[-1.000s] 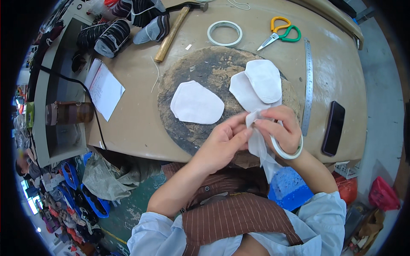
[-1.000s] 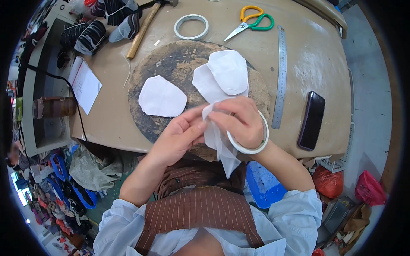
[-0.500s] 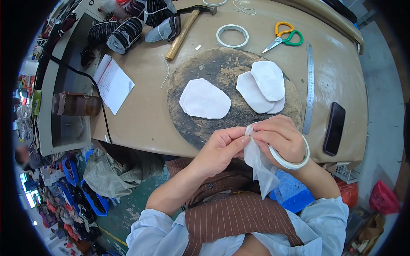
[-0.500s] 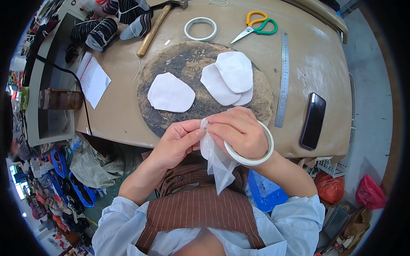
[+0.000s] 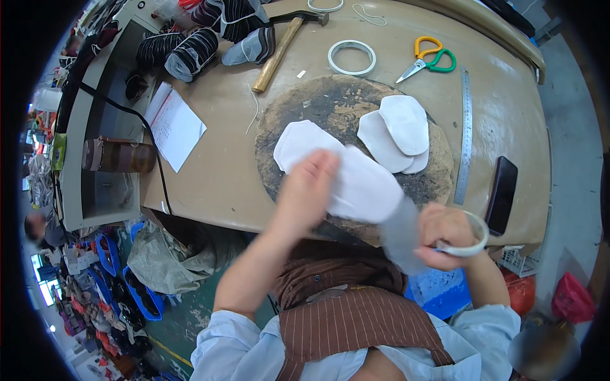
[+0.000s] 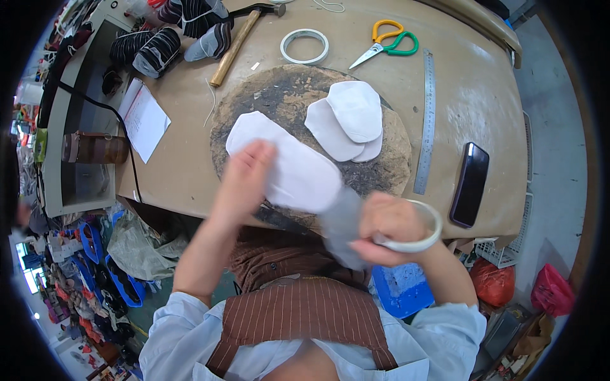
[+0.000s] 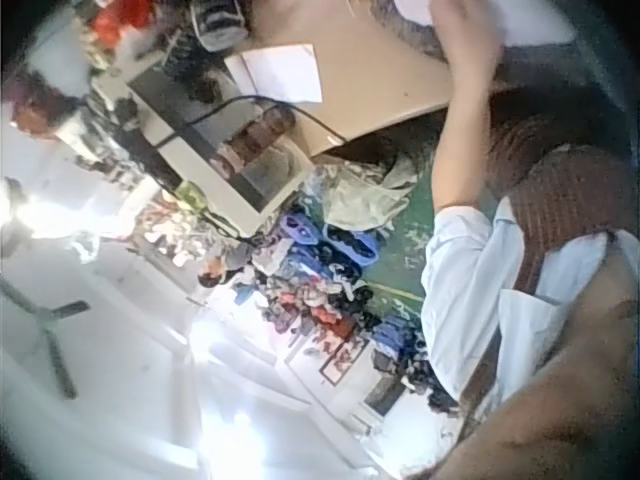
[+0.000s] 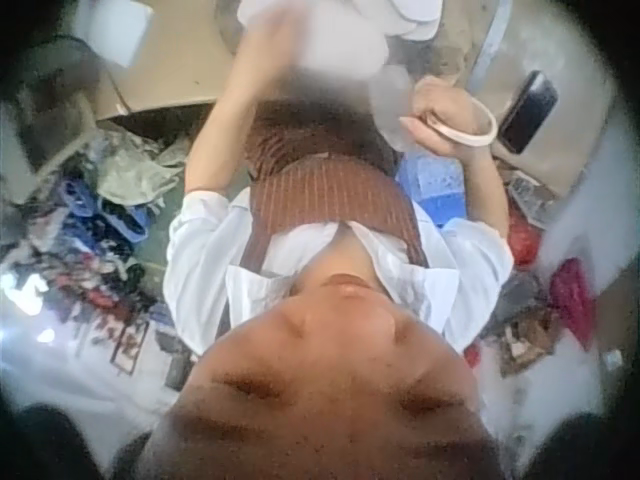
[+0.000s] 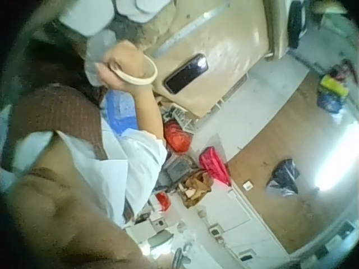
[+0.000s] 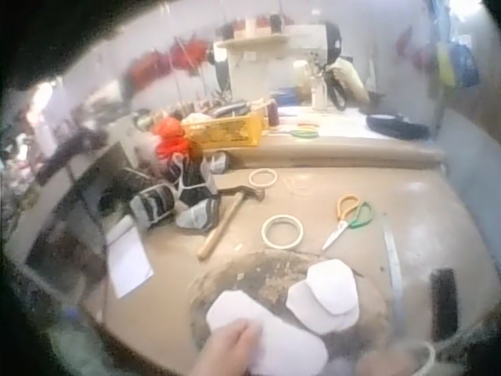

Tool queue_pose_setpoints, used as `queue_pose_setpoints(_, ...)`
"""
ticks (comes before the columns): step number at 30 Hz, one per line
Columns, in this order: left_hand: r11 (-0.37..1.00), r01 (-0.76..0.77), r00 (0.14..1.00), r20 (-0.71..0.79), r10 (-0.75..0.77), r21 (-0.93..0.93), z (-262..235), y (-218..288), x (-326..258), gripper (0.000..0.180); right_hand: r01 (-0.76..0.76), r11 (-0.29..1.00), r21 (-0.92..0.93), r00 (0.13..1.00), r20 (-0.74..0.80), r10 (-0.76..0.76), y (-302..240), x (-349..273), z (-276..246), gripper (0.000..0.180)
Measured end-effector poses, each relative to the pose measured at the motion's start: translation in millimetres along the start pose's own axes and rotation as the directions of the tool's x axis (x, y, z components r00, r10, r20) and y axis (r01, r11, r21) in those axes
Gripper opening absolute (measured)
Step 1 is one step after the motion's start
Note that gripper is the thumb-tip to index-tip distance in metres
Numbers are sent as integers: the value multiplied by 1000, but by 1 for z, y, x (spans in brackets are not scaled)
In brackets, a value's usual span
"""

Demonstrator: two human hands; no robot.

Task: The person sits on the factory floor sorting bundles of fabric pieces, then moves to a workbench to assemble them. They separate white and grey fabric layers, apply adhesive tape to the edges, and stack the finished mask components.

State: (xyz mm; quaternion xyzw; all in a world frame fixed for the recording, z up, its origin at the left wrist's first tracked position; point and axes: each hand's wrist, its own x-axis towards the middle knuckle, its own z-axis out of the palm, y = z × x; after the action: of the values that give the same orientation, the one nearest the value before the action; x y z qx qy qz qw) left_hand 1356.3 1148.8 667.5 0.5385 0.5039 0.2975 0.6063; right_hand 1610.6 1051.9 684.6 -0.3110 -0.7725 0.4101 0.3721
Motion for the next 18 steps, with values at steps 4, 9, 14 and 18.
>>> queue_pose_setpoints(4,905,-171,957,-152,246,389,-61,-3,50,22,-575,816,-57,802,158,576,-14,-35,-17,10)
queue_pose_setpoints(9,440,-514,699,62,713,737,12,22,81,43,-400,916,-38,916,23,400,-6,-6,-20,12)
queue_pose_setpoints(14,510,-536,823,283,492,673,71,11,108,36,-234,964,-126,965,95,246,-5,22,-17,11)
queue_pose_setpoints(18,443,-556,800,308,515,703,66,0,56,29,-303,953,-29,951,62,304,-4,-1,-16,10)
